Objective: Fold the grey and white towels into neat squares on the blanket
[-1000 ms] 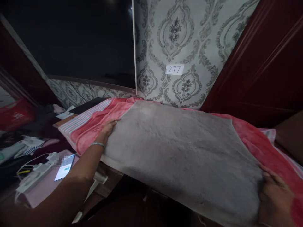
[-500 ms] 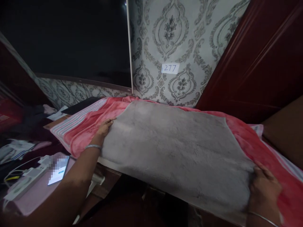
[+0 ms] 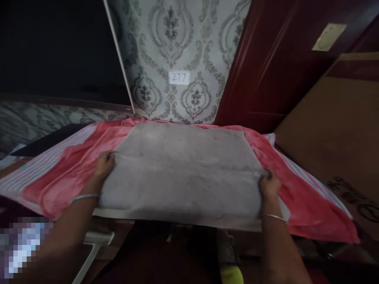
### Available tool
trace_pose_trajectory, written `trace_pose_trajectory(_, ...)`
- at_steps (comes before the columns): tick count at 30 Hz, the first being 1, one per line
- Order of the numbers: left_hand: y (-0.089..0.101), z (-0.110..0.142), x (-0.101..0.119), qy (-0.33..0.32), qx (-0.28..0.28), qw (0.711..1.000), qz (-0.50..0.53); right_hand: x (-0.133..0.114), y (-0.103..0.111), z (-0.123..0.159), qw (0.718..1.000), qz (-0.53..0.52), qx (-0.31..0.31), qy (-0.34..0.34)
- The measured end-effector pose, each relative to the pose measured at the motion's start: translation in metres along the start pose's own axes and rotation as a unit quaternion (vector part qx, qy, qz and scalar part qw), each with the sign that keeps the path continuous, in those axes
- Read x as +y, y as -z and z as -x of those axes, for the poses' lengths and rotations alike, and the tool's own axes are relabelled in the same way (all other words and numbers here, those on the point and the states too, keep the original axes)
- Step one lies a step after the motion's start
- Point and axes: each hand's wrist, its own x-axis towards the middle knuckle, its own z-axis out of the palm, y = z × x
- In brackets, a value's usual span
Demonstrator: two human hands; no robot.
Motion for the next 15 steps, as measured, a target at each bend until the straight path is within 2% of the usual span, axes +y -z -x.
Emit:
trace_pose_trajectory(5,0.001,-0.007,-0.005,-0.027,0.020,0.992,-0.124,0.006,-0.010,-0.007,0.997,-0.012,0.073,-0.016)
trace_pose_trajectory(10,0.003,-0.007,-0.008,-0.026,0.050,0.988,-0.145,0.018,-0.016,-0.011,0.991,-0.046,0.126,-0.006)
trace_pose_trajectory(15,0.003,-0.005,-0.004,-0.024,0.049,0.987,-0.150,0.024,-0.020,-0.015,0.989,-0.067,0.128,0.024)
